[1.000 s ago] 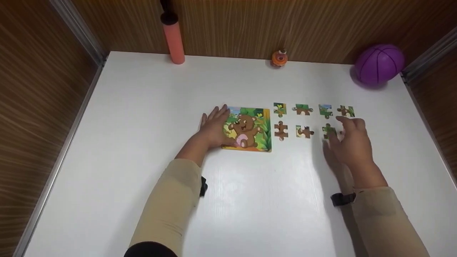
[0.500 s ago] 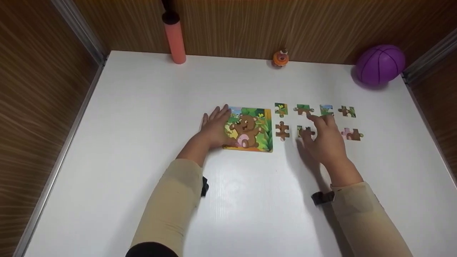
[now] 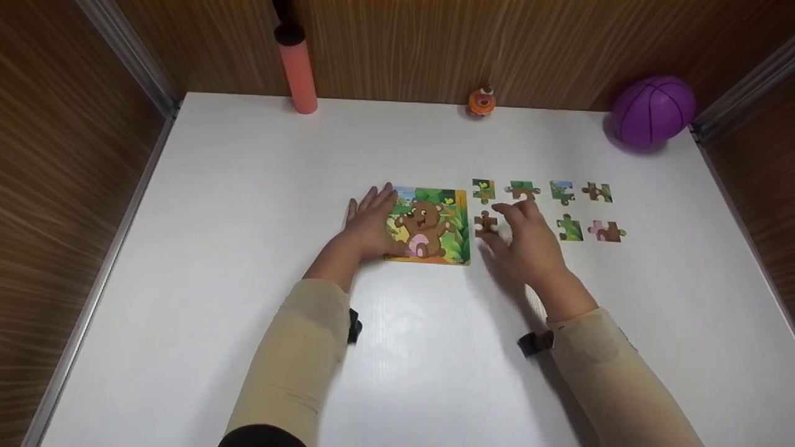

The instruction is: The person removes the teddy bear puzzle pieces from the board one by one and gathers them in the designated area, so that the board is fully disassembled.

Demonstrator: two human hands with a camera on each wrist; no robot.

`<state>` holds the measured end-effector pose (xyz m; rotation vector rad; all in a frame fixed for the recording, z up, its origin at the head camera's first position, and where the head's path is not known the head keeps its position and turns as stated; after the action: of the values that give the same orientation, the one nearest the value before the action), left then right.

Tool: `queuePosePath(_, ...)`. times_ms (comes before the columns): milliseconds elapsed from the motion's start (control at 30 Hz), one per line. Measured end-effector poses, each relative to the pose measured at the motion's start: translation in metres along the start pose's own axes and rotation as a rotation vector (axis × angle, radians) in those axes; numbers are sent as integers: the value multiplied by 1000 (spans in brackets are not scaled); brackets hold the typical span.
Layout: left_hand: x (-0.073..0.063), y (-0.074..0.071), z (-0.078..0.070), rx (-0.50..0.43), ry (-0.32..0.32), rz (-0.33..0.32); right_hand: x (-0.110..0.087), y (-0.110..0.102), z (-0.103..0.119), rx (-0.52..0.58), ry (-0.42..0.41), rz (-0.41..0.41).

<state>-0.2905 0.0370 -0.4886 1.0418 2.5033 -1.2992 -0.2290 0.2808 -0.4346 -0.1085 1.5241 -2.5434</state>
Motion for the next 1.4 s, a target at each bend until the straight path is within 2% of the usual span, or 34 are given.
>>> queuePosePath(367,0,1,1,1,-1,9,12,44,54,-34,-58,173)
queuePosePath(600,1,1,1,6,-6,7,20,62,79,-28,-127,225)
queuePosePath(833,0,1,1,1,-6,18,23,79,84,82,-106,275)
queuePosePath(1100,0,0,-1,21,-1,28,27,84,89,88,-60,295)
queuePosePath(1400,-1,3,-1,53,2,56,31,87,87,162,25,299)
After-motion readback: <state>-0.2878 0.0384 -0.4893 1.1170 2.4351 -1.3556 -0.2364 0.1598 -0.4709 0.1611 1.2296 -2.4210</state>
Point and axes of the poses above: each hand's wrist, its own x-axis towards the middle knuckle, its own y-axis out of the palm, z = x × y, the point moved 10 cm from there along x, towards the middle knuckle, and after that the axes turned 11 degrees about z, right-handed, at the moved point
